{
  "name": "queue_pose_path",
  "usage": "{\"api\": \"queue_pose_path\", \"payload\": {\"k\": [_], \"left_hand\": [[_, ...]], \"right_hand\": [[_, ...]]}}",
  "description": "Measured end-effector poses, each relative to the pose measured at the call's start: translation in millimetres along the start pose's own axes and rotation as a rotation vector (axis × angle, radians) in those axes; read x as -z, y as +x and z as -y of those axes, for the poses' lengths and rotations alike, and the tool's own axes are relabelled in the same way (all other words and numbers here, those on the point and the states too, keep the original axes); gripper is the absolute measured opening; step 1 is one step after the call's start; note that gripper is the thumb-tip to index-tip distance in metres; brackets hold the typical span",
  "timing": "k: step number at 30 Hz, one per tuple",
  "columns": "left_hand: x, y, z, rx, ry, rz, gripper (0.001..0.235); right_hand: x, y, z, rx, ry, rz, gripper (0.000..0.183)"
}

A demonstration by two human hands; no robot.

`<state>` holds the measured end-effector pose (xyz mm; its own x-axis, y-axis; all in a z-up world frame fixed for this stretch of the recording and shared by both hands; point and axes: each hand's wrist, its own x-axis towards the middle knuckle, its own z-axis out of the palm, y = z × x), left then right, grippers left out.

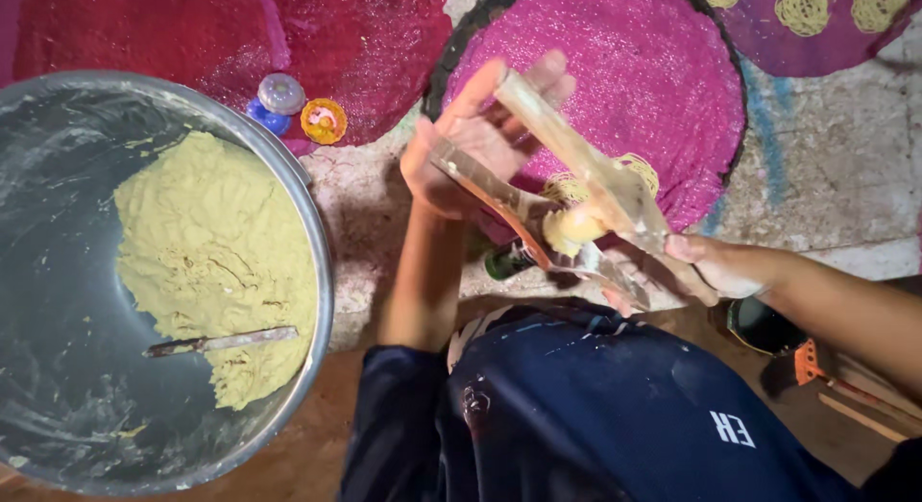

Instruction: The person uses a wooden dough press to extrude yellow dough into spiral shapes onto a pink mat. They repeatedly scoop dough from a metal bowl, load the press, and squeeze out spirals, then reload the press from the bowl.

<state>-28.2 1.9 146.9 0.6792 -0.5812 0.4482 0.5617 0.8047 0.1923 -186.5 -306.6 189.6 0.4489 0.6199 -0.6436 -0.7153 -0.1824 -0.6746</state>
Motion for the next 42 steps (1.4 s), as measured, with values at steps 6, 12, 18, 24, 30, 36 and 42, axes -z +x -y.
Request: {"api": "queue_pose_path", "payload": {"k": [6, 12, 18, 24, 30, 36, 42], "left_hand": [[10, 32, 3, -0.124, 0.146, -0.039, 0.030], [45, 49, -11, -0.214, -0.033, -0.124, 0.033], [72, 39, -18, -0.296, -0.114, -0.030, 0.025], [69, 51, -11, -0.392, -0.005, -0.097, 0.021], [52, 47, -36, -0.334, -0.033, -0.050, 0.022], [54, 57, -14, -0.394, -0.036, -0.095, 0.023], [55, 56, -40, -0.347, 0.030, -0.060, 0.022]], "right_hand": [[70, -16, 16, -0.317, -0.345, -0.155, 0.098], [111, 9, 36, -0.170, -0.710, -0.188, 0.093], [56, 44, 59, -0.158, -0.616, -0.267, 0.085], [32, 42, 111, -0.172, -0.751, -0.379, 0.081], [9, 46, 113, -0.229, -0.690, -0.387, 0.076], [23, 36, 118, -0.186, -0.650, -0.379, 0.070], [20, 46, 105, -0.264, -0.764, -0.411, 0.070]]}}
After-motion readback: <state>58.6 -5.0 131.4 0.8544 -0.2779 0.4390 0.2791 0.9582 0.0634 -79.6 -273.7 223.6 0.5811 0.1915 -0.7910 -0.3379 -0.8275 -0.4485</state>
